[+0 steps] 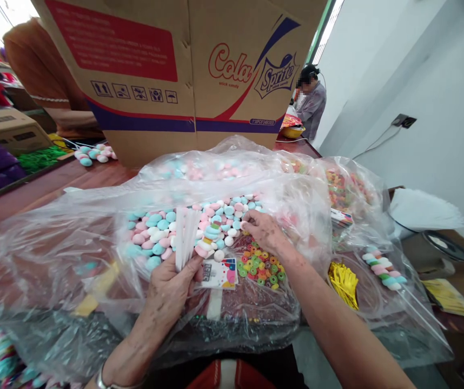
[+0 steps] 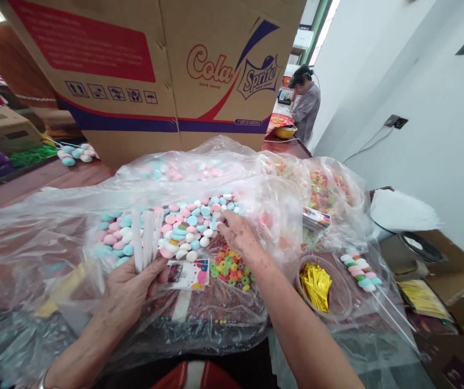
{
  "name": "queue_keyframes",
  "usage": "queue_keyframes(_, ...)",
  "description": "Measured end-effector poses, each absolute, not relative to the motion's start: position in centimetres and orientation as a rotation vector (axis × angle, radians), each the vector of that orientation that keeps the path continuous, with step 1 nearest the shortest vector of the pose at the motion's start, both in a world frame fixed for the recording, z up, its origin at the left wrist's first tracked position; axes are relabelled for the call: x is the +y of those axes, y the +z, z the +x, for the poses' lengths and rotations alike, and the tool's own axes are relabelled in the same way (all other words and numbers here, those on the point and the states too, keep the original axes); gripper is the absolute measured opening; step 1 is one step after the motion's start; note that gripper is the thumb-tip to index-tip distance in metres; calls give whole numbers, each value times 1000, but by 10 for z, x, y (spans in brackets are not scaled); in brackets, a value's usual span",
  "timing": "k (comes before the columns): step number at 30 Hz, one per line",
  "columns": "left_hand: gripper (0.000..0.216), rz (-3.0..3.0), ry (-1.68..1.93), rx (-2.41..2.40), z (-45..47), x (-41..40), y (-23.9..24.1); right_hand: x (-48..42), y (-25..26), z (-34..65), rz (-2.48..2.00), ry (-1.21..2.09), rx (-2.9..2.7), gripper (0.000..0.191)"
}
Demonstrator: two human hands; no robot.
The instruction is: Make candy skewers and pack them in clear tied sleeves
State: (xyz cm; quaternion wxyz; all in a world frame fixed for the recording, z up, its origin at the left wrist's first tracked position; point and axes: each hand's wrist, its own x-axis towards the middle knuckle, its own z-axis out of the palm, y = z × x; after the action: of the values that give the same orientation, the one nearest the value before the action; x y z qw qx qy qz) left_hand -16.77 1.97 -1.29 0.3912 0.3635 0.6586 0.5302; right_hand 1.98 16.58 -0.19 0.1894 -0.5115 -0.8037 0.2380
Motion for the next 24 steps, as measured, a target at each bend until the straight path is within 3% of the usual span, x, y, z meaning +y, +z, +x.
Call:
queue_keyframes(7,40,950,1309,1664,-169,20,-17,167,-9,3,-1356,728,-2212,8)
queue_keyframes(14,40,931,1276,1678,-164,22,-11,167,-18,-5,-1369,799,-2142,13)
queue_keyframes(20,38,1051,1215,1693,-165,21,-8,163,-14,2,-1298,1030,-1932,14)
queue_keyframes(24,34,1198,1149,1686,-167,21,-13,154,-7,10,-1159,1269,-1714,27)
